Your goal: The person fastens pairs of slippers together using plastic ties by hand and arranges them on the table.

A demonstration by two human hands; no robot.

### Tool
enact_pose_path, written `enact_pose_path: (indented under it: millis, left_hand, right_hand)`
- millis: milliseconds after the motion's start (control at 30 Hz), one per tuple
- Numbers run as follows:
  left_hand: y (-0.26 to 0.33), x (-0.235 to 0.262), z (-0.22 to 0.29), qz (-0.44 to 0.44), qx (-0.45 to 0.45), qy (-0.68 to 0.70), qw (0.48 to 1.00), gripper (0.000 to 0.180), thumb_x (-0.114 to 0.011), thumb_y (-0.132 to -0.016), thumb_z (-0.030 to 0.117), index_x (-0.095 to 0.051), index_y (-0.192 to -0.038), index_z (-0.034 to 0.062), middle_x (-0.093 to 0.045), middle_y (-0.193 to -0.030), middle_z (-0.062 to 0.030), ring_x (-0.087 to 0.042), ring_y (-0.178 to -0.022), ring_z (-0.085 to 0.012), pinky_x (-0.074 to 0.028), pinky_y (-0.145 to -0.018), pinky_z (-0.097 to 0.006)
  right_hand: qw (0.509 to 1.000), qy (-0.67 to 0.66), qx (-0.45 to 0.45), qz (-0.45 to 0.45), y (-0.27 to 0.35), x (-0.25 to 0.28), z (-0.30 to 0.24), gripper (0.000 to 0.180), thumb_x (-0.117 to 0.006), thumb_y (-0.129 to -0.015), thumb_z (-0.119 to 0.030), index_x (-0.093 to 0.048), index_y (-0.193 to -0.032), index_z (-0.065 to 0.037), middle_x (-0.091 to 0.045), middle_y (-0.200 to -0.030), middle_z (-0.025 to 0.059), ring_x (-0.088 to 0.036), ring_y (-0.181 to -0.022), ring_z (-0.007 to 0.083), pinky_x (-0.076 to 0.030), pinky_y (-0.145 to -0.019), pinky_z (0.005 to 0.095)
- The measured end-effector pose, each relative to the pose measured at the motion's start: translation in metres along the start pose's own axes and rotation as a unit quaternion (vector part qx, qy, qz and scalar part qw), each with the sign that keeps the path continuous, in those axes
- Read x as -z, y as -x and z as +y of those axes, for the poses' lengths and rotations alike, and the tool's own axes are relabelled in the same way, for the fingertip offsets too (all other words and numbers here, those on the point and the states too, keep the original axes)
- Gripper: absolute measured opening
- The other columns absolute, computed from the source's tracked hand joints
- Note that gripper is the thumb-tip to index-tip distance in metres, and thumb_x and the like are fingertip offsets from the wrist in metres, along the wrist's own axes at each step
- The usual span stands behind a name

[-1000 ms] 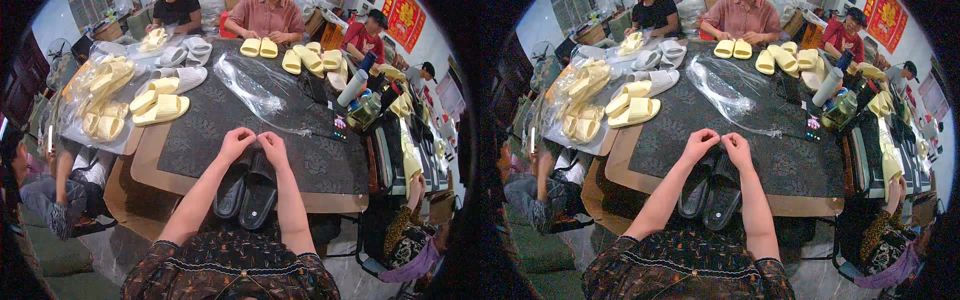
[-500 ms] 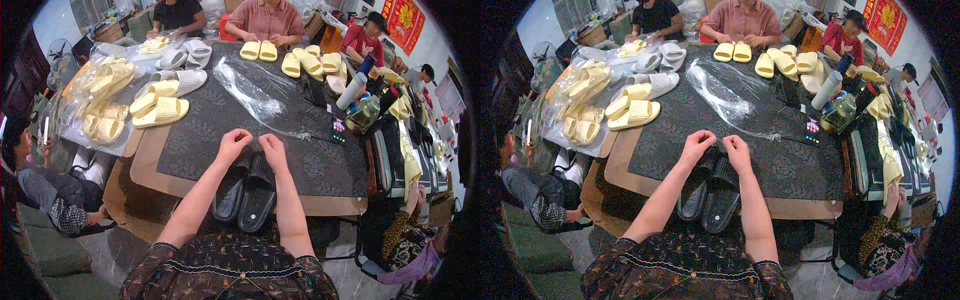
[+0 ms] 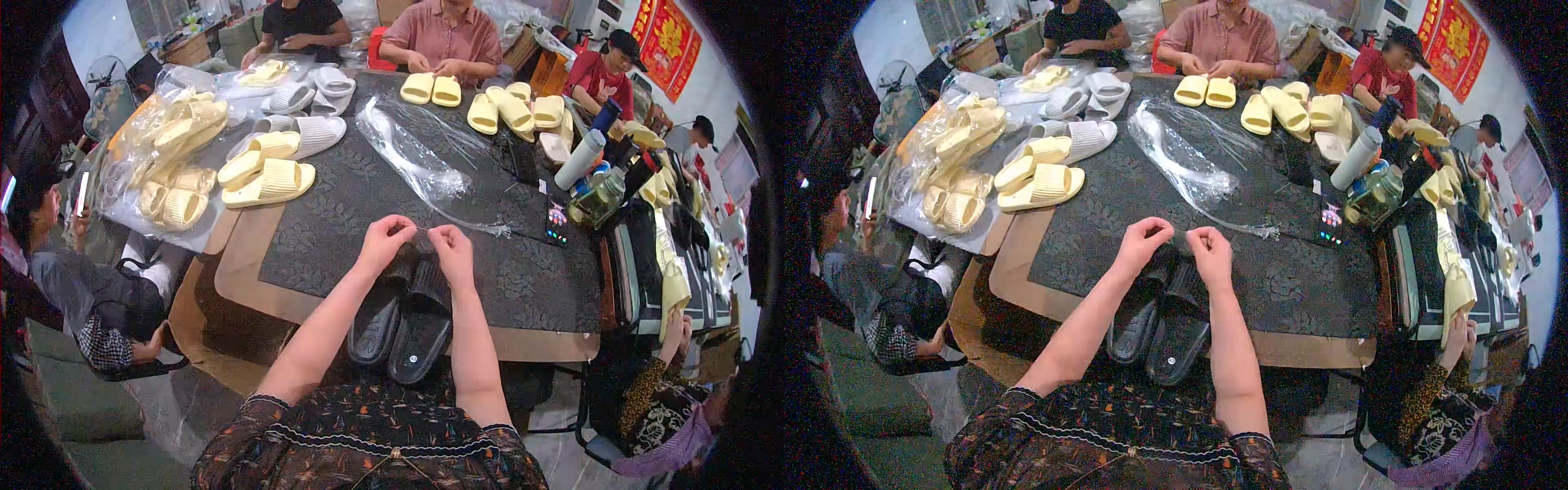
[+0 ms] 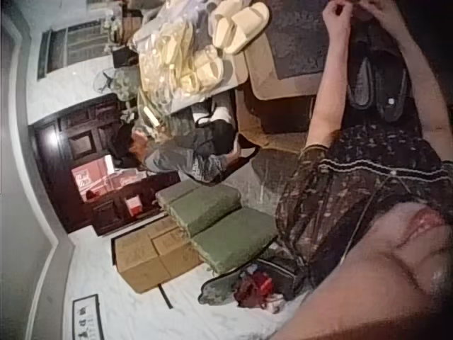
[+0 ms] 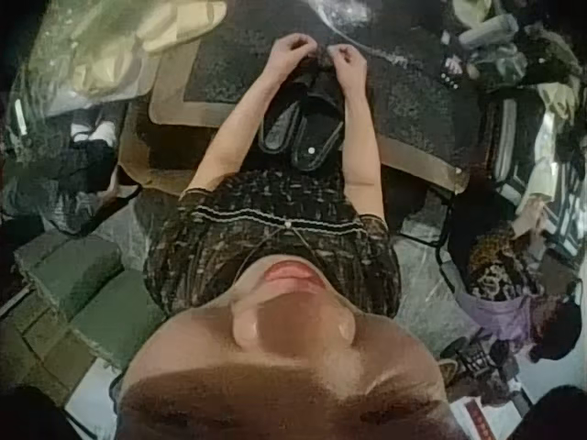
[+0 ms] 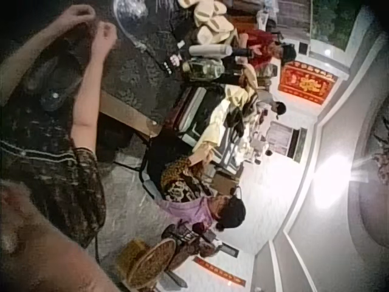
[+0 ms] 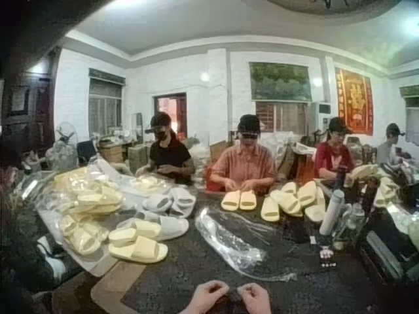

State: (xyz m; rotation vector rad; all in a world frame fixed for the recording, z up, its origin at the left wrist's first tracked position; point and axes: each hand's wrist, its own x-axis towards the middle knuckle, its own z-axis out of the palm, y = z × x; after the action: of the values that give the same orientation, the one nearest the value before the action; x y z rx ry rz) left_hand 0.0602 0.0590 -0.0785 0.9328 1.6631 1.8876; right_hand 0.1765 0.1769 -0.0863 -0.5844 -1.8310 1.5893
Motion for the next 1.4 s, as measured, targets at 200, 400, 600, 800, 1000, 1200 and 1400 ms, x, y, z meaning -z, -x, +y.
enact_pose_path:
  millis: [200, 400, 600, 800, 1000, 1200, 1400]
  left_hand:
    - [0.002, -0.004, 0.003, -0.033, 0.002, -0.008, 0.999, 0.014, -0.067, -0.084, 0.012, -0.066, -0.090, -0.0001, -0.064, -0.079, 0.0003, -0.057, -0.074, -0.0069, -0.047, -0.069, -0.023]
    - [0.002, -0.003, 0.007, 0.007, 0.009, 0.016, 1.000, 0.015, -0.068, -0.084, 0.013, -0.066, -0.091, 0.0001, -0.064, -0.081, 0.0008, -0.057, -0.075, -0.0062, -0.046, -0.070, -0.022]
    - [0.003, -0.002, 0.006, -0.017, 0.025, 0.002, 1.000, 0.016, -0.068, -0.084, 0.014, -0.066, -0.091, 0.0001, -0.062, -0.081, 0.0031, -0.054, -0.075, -0.0048, -0.044, -0.069, -0.021]
    - [0.000, -0.002, 0.003, 0.010, 0.027, 0.039, 0.999, 0.016, -0.069, -0.083, 0.014, -0.066, -0.090, 0.0000, -0.064, -0.081, 0.0014, -0.057, -0.075, -0.0051, -0.046, -0.070, -0.021]
    - [0.000, -0.003, 0.002, 0.019, 0.025, 0.017, 0.999, 0.015, -0.069, -0.083, 0.014, -0.066, -0.090, 0.0007, -0.064, -0.080, 0.0015, -0.057, -0.075, -0.0053, -0.046, -0.069, -0.022]
    - [0.001, -0.002, -0.007, -0.010, -0.013, -0.003, 1.000, 0.015, -0.069, -0.083, 0.014, -0.066, -0.090, 0.0007, -0.064, -0.079, 0.0015, -0.056, -0.074, -0.0053, -0.046, -0.068, -0.022]
    - [0.002, -0.004, 0.004, 0.008, 0.028, 0.012, 1.000, 0.014, -0.068, -0.084, 0.014, -0.066, -0.089, 0.0005, -0.064, -0.080, 0.0014, -0.056, -0.074, -0.0053, -0.046, -0.068, -0.021]
  right_hand:
    - [0.999, 0.012, -0.009, -0.052, 0.003, 0.003, -0.006, 0.013, -0.065, -0.088, -0.015, -0.063, -0.087, -0.003, -0.055, -0.071, -0.0070, -0.046, -0.065, 0.0008, -0.037, -0.058, 0.0183]
    - [0.999, -0.021, -0.019, 0.022, 0.003, 0.002, -0.002, 0.016, -0.067, -0.087, -0.016, -0.062, -0.084, -0.002, -0.054, -0.067, -0.0067, -0.043, -0.060, 0.0013, -0.035, -0.054, 0.0194]
    - [0.999, -0.009, -0.002, -0.040, 0.001, 0.001, 0.000, 0.015, -0.066, -0.087, -0.015, -0.062, -0.084, -0.001, -0.059, -0.071, -0.0045, -0.049, -0.063, 0.0021, -0.040, -0.057, 0.0191]
    - [0.996, -0.077, -0.031, -0.038, 0.001, 0.002, -0.004, 0.015, -0.067, -0.087, -0.016, -0.062, -0.086, -0.002, -0.059, -0.073, -0.0044, -0.050, -0.064, 0.0021, -0.040, -0.057, 0.0187]
    - [0.997, -0.065, -0.034, 0.014, -0.002, 0.005, 0.009, 0.016, -0.069, -0.086, -0.016, -0.063, -0.088, -0.001, -0.059, -0.071, -0.0040, -0.048, -0.063, 0.0017, -0.038, -0.056, 0.0189]
    - [0.997, -0.059, -0.015, -0.050, 0.000, 0.000, 0.006, 0.016, -0.069, -0.086, -0.016, -0.063, -0.087, -0.001, -0.059, -0.072, -0.0040, -0.051, -0.066, 0.0027, -0.041, -0.060, 0.0196]
    - [0.996, -0.080, -0.031, -0.016, -0.001, 0.004, 0.007, 0.015, -0.068, -0.086, -0.016, -0.063, -0.086, -0.002, -0.056, -0.071, -0.0068, -0.046, -0.063, 0.0013, -0.036, -0.056, 0.0188]
